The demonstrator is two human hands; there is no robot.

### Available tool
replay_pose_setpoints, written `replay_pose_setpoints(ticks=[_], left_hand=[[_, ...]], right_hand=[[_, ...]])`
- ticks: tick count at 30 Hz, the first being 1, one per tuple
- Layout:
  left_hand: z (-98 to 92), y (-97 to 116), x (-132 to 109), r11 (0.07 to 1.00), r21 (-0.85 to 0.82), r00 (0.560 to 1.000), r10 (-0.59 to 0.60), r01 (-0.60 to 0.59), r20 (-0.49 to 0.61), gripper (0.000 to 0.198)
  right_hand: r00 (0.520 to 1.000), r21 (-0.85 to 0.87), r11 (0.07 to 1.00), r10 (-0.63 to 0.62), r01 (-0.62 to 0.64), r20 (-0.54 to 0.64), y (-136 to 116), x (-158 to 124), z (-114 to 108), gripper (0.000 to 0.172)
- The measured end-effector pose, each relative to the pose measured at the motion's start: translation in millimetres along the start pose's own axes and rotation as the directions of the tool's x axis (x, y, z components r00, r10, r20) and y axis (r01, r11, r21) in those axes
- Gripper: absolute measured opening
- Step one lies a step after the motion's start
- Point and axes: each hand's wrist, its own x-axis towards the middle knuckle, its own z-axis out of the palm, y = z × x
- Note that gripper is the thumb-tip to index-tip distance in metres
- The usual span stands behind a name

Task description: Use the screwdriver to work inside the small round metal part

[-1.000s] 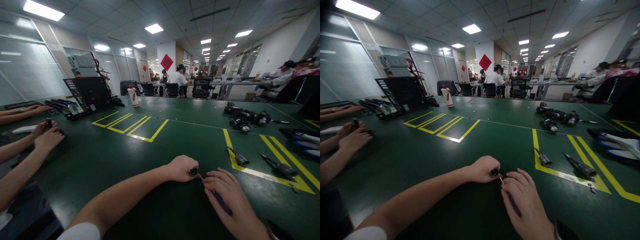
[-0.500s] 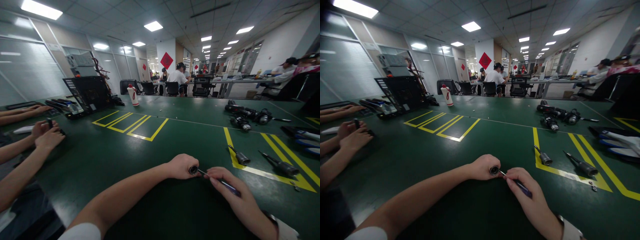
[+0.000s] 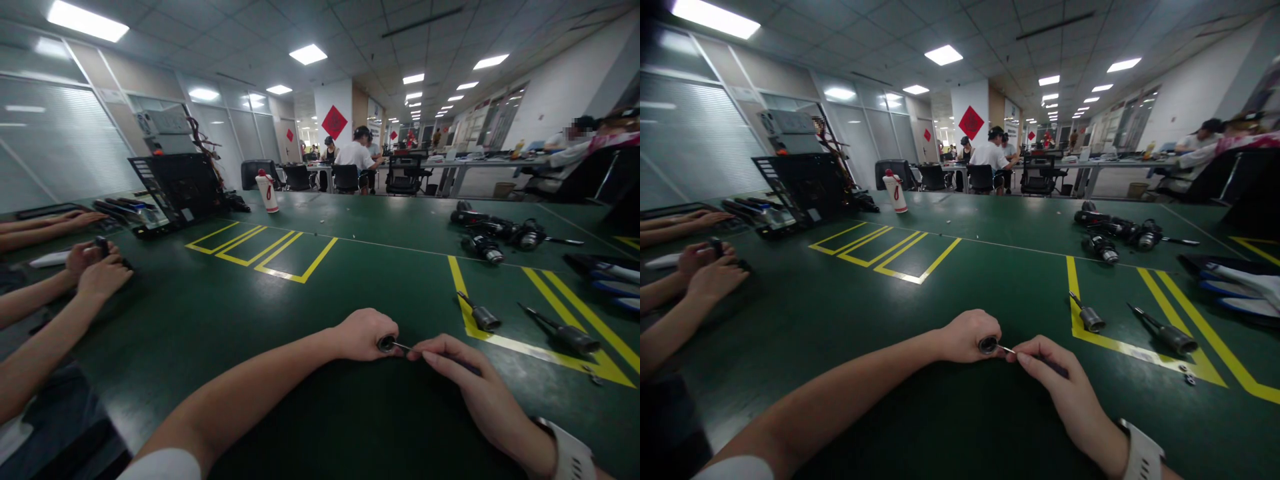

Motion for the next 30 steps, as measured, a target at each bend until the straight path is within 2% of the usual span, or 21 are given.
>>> replay_pose_setpoints(ticks=[2, 4, 11, 13, 17, 20, 25, 30], left_hand=[[-1.1, 0.3, 0.5, 0.999, -0.04, 1.0, -0.022, 0.022, 0.001, 0.025], [-0.9, 0.0, 0.7, 0.996, -0.075, 0.998, -0.056, 0.056, -0.001, 0.024], [4.7, -2.6, -0.3, 0.991, -0.091, 0.995, -0.099, 0.098, -0.011, 0.019], [3.9, -2.6, -0.4, 0.988, -0.12, 0.995, -0.099, 0.096, -0.02, 0.017], [0.1, -2.5, 0.4, 0.979, -0.164, 0.992, -0.128, 0.124, -0.018, 0.016], [-0.9, -3.1, 1.3, 0.975, -0.175, 0.989, -0.144, 0.138, -0.022, 0.017], [1.3, -4.1, 1.2, 0.97, -0.199, 0.987, -0.153, 0.141, -0.05, 0.019], [5.4, -4.0, 0.4, 0.986, -0.111, 0.986, -0.139, 0.128, -0.096, 0.016]], right_hand=[[0.998, 0.096, 0.993, 0.063, -0.062, -0.008, 1.3, 1.0, -0.4, 0.021], [0.998, 0.136, 0.989, 0.066, -0.063, -0.022, 2.4, 0.0, 0.3, 0.02], [0.986, -0.086, 0.983, -0.167, 0.164, -0.027, -3.5, -10.1, 8.0, 0.015], [0.989, -0.075, 0.986, -0.147, 0.146, -0.012, -5.6, -9.9, 8.5, 0.016], [1.0, 0.014, 1.0, -0.011, 0.011, 0.006, -3.7, -4.6, 5.0, 0.018], [0.999, 0.096, 0.995, 0.035, -0.037, 0.017, 1.0, -1.5, 3.2, 0.017], [1.0, 0.048, 0.999, 0.0, 0.001, -0.028, -0.6, -1.0, 5.9, 0.018], [0.997, -0.051, 0.997, -0.066, 0.063, -0.043, -10.3, -3.1, 8.5, 0.019]])
